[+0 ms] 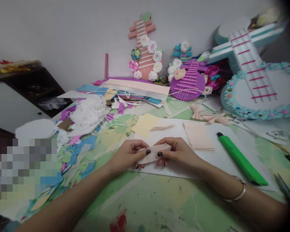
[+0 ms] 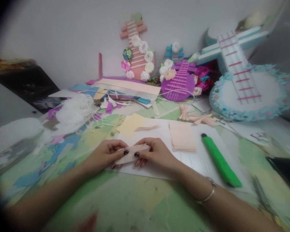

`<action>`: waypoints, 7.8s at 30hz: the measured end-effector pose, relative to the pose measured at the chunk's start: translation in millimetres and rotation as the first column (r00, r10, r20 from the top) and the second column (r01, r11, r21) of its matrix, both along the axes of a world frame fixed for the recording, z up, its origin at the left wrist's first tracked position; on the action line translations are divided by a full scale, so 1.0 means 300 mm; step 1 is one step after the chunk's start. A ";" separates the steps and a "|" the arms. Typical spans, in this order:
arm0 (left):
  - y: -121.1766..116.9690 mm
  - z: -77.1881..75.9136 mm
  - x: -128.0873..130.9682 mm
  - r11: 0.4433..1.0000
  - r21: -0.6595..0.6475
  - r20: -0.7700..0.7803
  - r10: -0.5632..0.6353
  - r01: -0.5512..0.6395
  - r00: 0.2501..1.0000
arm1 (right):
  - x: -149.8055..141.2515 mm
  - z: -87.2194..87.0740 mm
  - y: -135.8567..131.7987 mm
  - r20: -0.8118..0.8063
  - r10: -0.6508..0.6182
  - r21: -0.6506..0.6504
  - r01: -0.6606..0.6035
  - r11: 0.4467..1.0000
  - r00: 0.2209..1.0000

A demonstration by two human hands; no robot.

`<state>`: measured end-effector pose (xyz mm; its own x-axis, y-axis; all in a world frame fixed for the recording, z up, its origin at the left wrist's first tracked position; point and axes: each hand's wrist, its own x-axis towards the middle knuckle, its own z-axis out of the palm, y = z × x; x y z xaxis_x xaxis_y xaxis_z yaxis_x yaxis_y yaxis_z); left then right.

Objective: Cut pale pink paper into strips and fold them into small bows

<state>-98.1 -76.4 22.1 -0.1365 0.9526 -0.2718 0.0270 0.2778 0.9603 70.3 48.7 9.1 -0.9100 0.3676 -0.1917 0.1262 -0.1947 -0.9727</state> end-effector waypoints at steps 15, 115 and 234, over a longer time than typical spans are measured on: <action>-0.008 -0.002 0.008 0.999 0.040 -0.068 -0.029 0.031 0.997 | -0.001 -0.008 -0.005 0.008 -0.021 -0.001 0.021 1.000 1.000; 0.008 -0.007 0.008 0.967 0.154 0.127 0.184 -0.203 0.975 | 0.000 -0.013 0.002 0.018 -0.157 -0.057 0.158 0.986 0.987; -0.053 -0.024 0.109 0.881 0.384 -0.744 0.117 0.277 0.657 | 0.010 0.003 -0.085 -0.193 -0.159 0.084 0.177 0.981 0.968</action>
<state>-65.3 -92.3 14.9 -0.0162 0.9477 0.3187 0.7676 -0.1925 0.6113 73.4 23.1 10.2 -0.8497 0.5269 0.0190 -0.0832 -0.0985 -0.9917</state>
